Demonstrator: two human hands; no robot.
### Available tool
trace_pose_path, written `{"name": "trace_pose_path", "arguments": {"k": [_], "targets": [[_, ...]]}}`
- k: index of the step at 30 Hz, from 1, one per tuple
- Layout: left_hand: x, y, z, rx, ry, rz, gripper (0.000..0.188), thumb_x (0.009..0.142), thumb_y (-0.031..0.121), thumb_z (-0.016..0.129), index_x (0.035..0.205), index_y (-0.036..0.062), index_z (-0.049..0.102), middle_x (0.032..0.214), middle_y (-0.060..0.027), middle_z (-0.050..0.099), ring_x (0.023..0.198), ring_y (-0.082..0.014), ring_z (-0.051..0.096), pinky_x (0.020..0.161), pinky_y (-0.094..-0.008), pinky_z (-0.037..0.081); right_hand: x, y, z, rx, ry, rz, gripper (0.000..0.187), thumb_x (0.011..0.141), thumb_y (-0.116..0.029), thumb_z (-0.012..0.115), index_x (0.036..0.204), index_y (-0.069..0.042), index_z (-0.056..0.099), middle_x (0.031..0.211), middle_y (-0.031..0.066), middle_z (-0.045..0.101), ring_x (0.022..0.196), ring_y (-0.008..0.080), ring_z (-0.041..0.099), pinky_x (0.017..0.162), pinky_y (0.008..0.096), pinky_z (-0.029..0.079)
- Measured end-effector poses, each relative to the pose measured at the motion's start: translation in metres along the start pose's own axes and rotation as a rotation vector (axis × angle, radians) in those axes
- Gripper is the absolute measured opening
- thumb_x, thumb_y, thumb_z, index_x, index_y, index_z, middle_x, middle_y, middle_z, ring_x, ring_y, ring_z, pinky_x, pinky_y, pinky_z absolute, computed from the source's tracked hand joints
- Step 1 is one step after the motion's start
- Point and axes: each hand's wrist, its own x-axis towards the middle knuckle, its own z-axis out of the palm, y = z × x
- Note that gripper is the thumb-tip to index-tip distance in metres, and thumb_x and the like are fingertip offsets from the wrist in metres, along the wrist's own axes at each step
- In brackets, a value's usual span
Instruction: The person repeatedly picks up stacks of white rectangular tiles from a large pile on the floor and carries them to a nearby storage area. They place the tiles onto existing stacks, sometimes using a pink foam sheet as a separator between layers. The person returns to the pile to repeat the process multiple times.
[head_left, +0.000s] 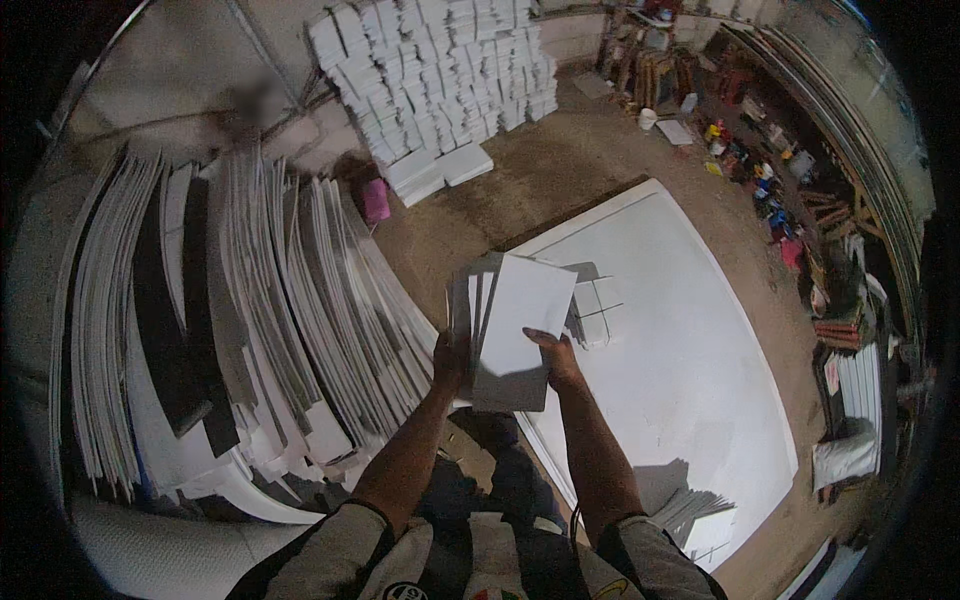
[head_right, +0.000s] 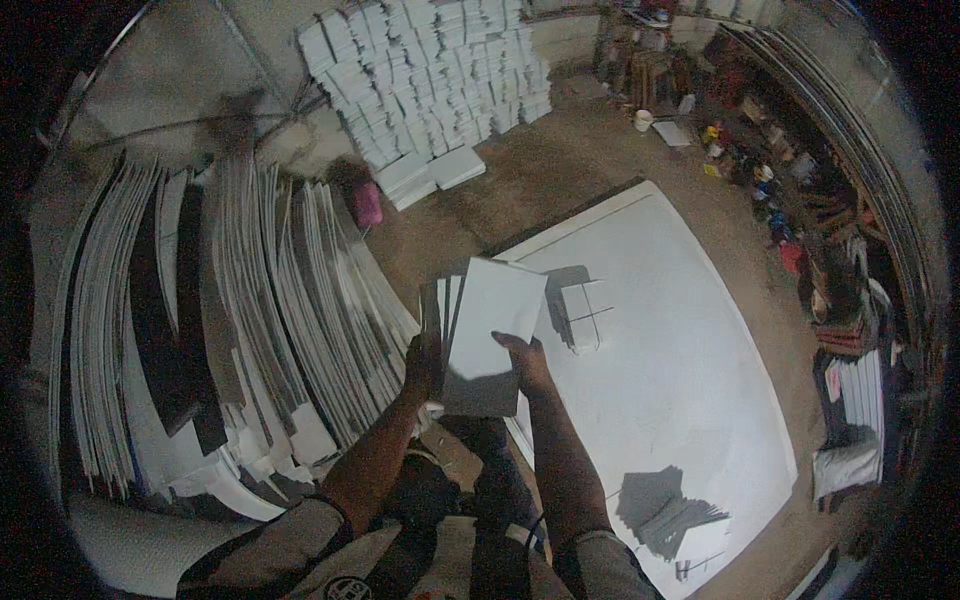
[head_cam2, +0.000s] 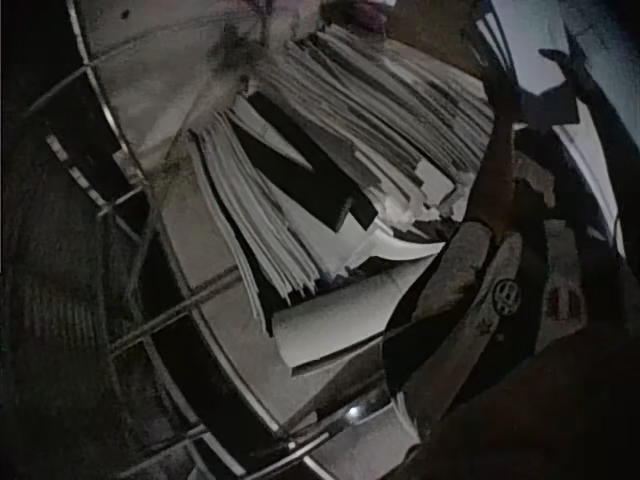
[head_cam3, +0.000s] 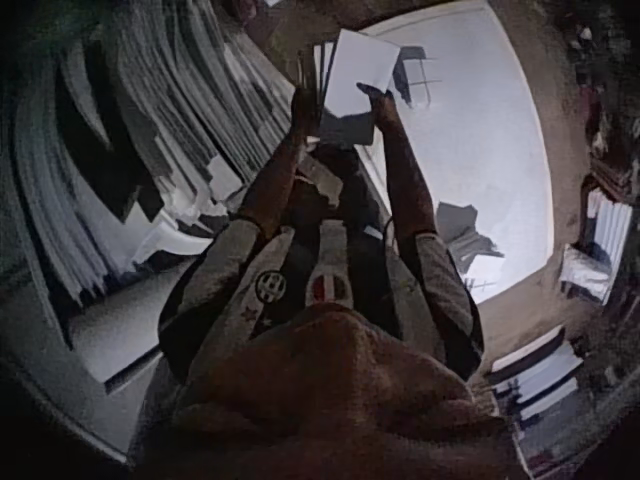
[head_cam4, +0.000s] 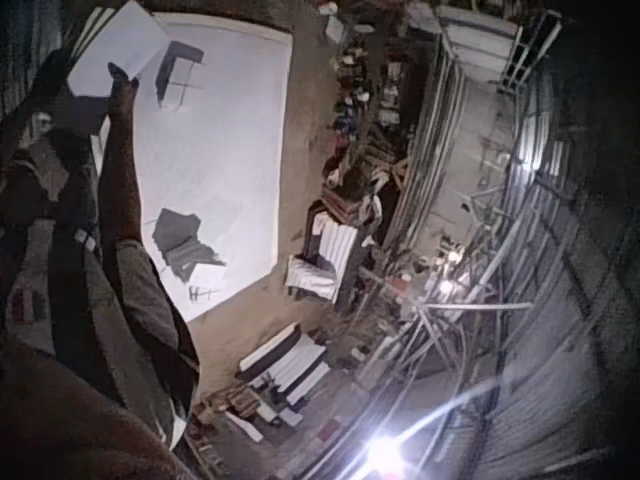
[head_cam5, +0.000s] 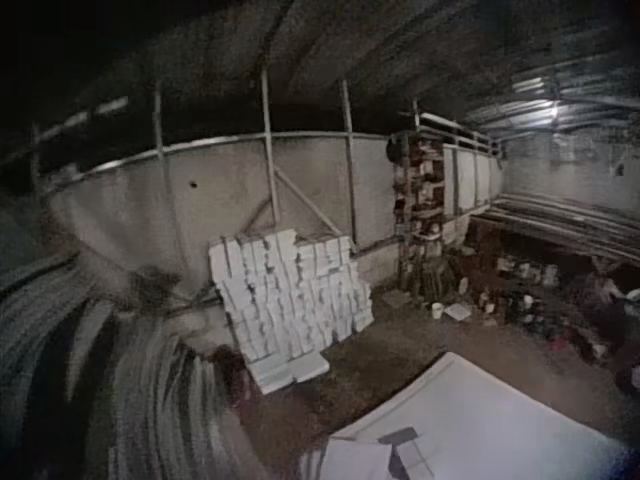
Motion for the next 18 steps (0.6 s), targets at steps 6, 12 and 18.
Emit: {"name": "trace_pose_path", "arguments": {"k": [6, 12, 18], "targets": [[0.064, 0.000, -0.054, 0.469, 0.239, 0.183, 0.025, 0.101, 0.026, 0.061, 0.112, 0.0037, 0.062, 0.079, -0.0016, 0.064, 0.060, -0.0109, 0.060, 0.051, -0.0303, 0.048, 0.069, -0.017, 0.037, 0.009, -0.095, 0.028, 0.056, 0.086, -0.030, 0.076, 0.128, 0.005, 0.063, 0.128, 0.0180, 0.063, 0.126, 0.0287, 0.054, 0.105, 0.0441, 0.042], [0.082, 0.094, -0.014, 0.305, 0.211, -0.061, 0.036, 0.097, 0.026, 0.067, 0.121, -0.0004, 0.062, 0.110, -0.0129, 0.070, 0.094, -0.0217, 0.068, 0.080, -0.0374, 0.054, 0.136, -0.033, 0.036, -0.429, -0.206, -0.018, 0.061, 0.087, -0.032, 0.074, 0.135, 0.002, 0.058, 0.134, 0.0169, 0.059, 0.128, 0.0284, 0.052, 0.110, 0.0447, 0.038], [0.162, 0.090, -0.020, 0.331, 0.324, 0.112, 0.035, 0.100, 0.024, 0.059, 0.124, -0.0006, 0.058, 0.109, -0.0158, 0.069, 0.093, -0.0273, 0.068, 0.083, -0.0409, 0.054, 0.205, -0.033, 0.074, -0.395, -0.214, -0.348, 0.075, 0.084, -0.020, 0.080, 0.145, -0.003, 0.042, 0.131, 0.0144, 0.060, 0.121, 0.0253, 0.056, 0.103, 0.0414, 0.047]]}}
